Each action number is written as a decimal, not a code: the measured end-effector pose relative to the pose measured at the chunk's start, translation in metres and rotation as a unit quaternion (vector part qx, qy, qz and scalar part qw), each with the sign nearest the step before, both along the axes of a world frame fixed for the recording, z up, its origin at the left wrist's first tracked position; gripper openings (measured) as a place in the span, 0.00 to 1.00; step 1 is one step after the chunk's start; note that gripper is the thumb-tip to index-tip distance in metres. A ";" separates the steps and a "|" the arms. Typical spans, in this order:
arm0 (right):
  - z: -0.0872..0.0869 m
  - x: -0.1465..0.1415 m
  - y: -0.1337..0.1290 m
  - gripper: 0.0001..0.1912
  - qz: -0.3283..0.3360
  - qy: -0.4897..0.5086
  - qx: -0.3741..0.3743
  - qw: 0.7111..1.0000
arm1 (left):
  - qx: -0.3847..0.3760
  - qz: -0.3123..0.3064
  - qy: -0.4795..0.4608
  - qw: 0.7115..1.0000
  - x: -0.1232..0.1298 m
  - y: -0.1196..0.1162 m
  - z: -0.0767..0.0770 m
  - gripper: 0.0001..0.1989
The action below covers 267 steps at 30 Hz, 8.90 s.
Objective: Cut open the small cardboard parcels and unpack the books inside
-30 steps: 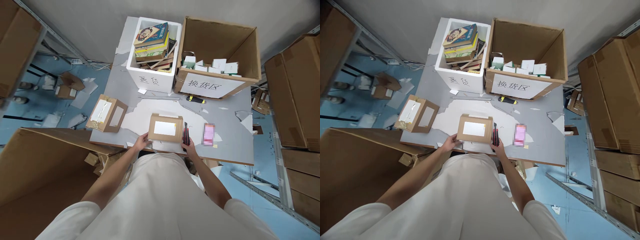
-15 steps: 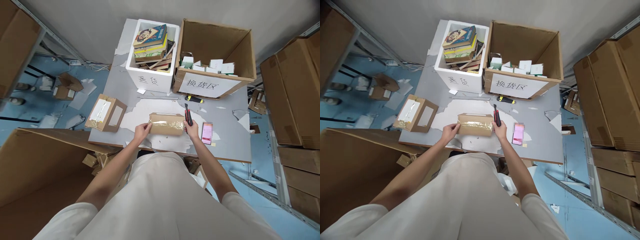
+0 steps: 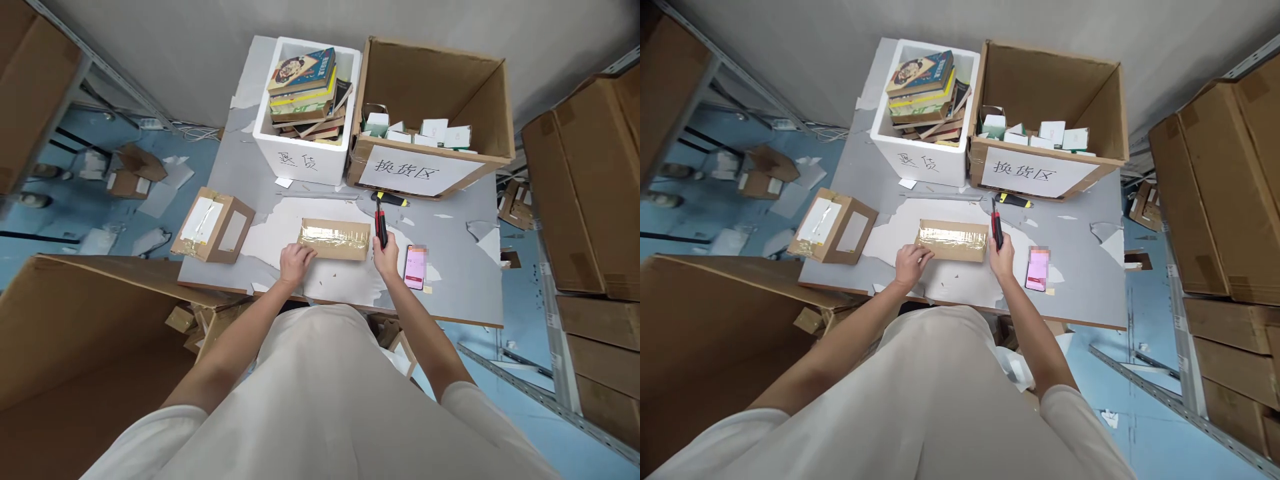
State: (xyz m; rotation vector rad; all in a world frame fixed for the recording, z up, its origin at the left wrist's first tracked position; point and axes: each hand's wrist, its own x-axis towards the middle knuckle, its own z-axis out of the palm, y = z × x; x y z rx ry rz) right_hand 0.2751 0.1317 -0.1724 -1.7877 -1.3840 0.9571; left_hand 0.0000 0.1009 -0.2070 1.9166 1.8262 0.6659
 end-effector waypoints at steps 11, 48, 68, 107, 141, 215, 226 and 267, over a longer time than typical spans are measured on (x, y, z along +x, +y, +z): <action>0.045 -0.040 0.041 0.28 0.490 -0.221 0.029 0.843 | 0.010 -0.122 0.011 0.992 -0.002 -0.005 -0.006 0.17; 0.079 0.112 -0.003 0.28 0.329 -0.286 -0.055 0.899 | 0.019 -0.162 0.107 0.981 -0.009 0.022 0.019 0.16; -0.003 0.063 -0.052 0.39 0.076 0.261 -0.163 0.948 | -0.010 -0.298 0.069 0.952 -0.001 0.093 0.020 0.62; -0.012 -0.027 0.008 0.26 -0.105 0.350 -0.066 0.929 | -0.237 0.085 -0.282 0.926 -0.038 0.046 0.016 0.22; -0.003 -0.079 -0.097 0.21 -0.220 0.337 -0.077 0.912 | -0.135 -0.040 -0.217 0.966 -0.033 0.104 0.013 0.19; -0.084 -0.008 -0.108 0.30 -0.016 -0.317 -0.194 0.928 | 0.014 -0.230 0.195 0.953 -0.053 0.034 0.041 0.37; -0.038 -0.018 -0.066 0.32 0.005 -0.259 -0.048 0.965 | 0.064 -0.220 0.143 0.963 -0.060 0.002 0.047 0.14; 0.067 -0.074 -0.009 0.12 0.383 -0.515 -0.010 0.767 | -0.120 -0.091 0.243 0.958 -0.065 0.008 0.066 0.58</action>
